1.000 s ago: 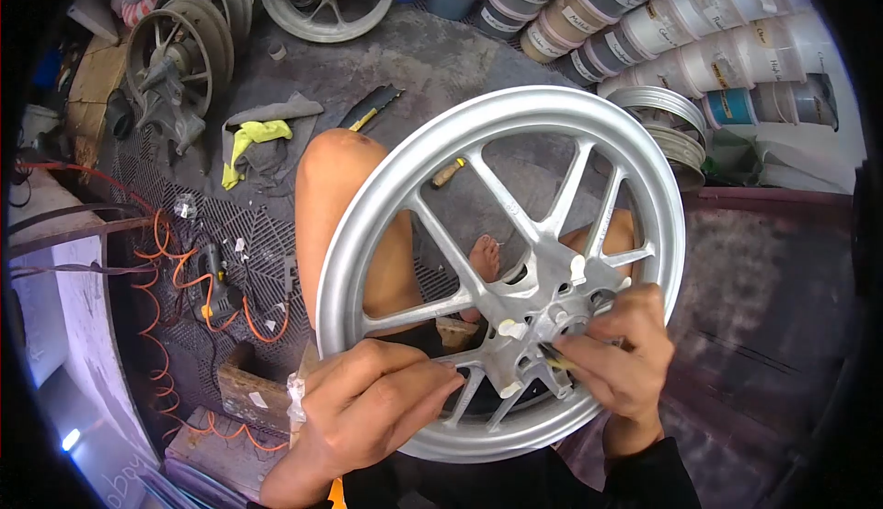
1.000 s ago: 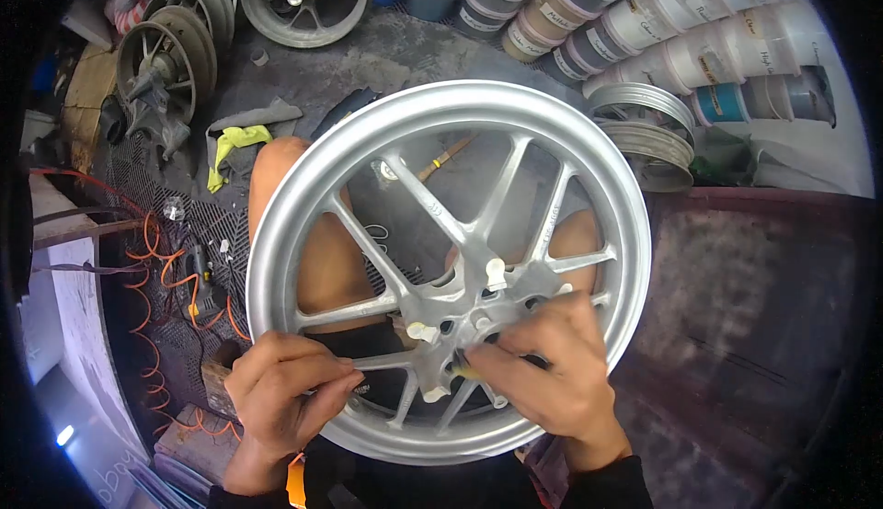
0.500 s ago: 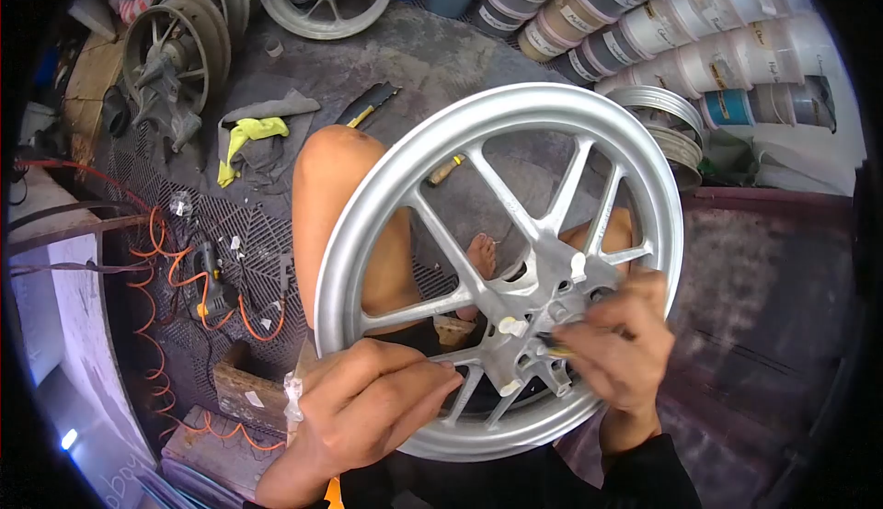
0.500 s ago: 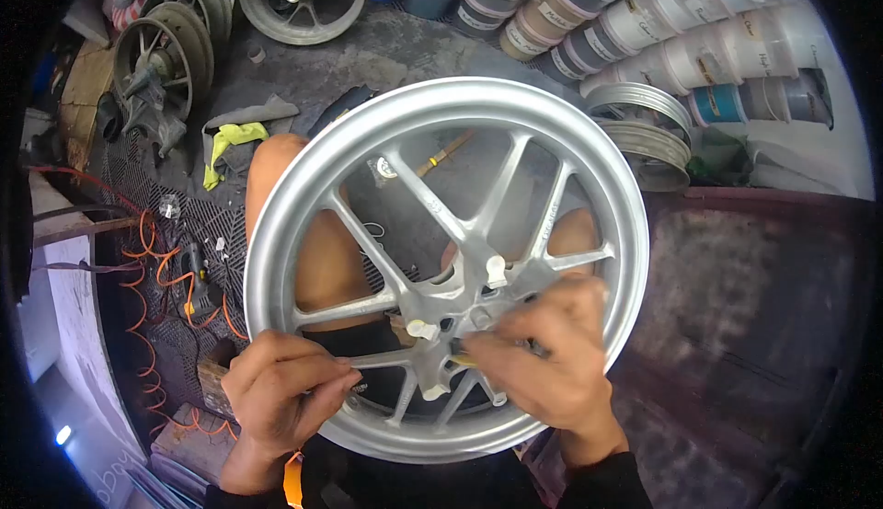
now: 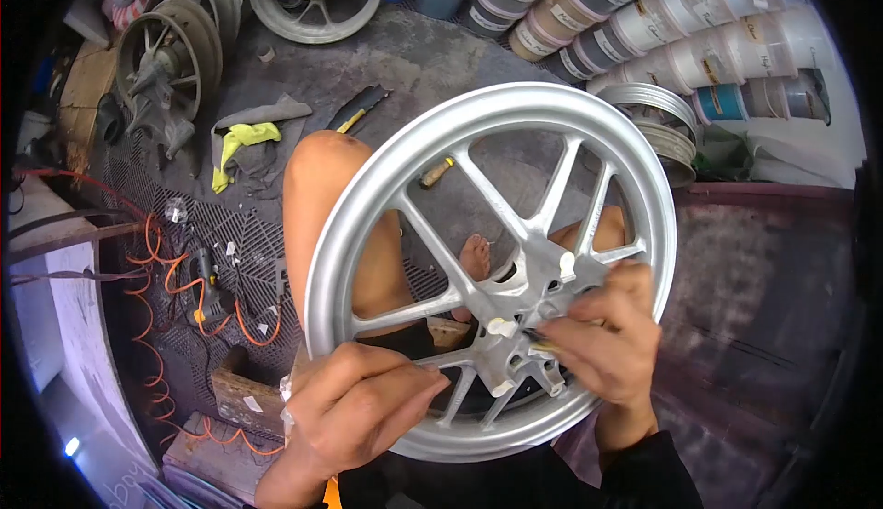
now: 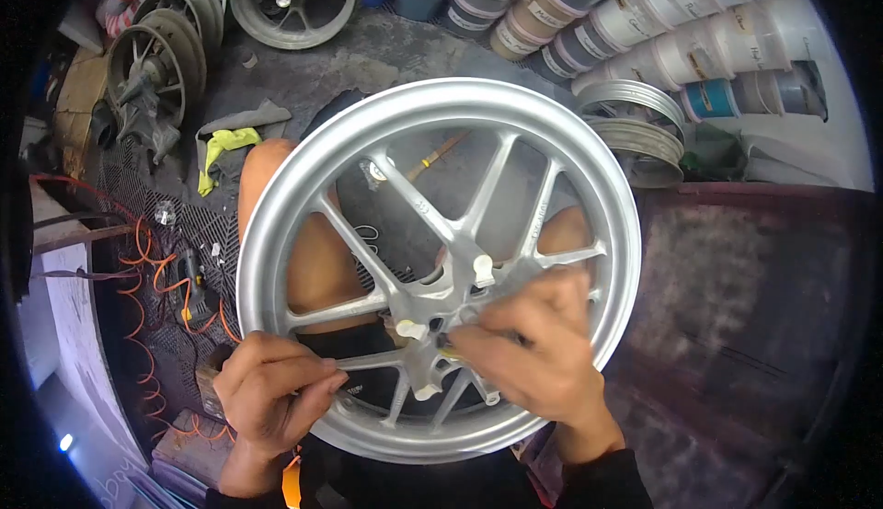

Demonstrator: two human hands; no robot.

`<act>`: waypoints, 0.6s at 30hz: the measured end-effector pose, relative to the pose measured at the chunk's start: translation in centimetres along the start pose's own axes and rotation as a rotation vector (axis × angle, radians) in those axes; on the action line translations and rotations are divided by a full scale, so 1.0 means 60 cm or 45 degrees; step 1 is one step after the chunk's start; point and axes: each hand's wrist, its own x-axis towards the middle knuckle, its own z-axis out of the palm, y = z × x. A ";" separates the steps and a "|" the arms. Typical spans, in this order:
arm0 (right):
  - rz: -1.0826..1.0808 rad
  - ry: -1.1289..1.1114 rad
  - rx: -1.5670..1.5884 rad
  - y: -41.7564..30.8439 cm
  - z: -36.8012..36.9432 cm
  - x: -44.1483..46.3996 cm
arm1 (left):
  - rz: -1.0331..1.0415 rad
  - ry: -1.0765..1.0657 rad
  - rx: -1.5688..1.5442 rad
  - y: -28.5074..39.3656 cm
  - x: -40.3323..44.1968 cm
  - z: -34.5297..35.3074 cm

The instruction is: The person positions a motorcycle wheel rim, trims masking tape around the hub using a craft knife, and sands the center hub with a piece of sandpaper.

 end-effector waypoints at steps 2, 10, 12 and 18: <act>0.054 0.024 0.010 0.010 0.002 -0.006 | -0.011 0.002 0.002 0.000 0.000 -0.004; 0.124 0.061 0.046 0.018 -0.010 -0.023 | -0.011 0.005 0.014 -0.002 -0.006 -0.006; 0.274 0.144 0.090 0.018 -0.017 -0.035 | 0.001 0.023 0.016 -0.003 -0.005 -0.006; 0.182 0.101 0.090 0.019 -0.009 -0.030 | -0.008 0.026 0.005 -0.003 -0.006 -0.007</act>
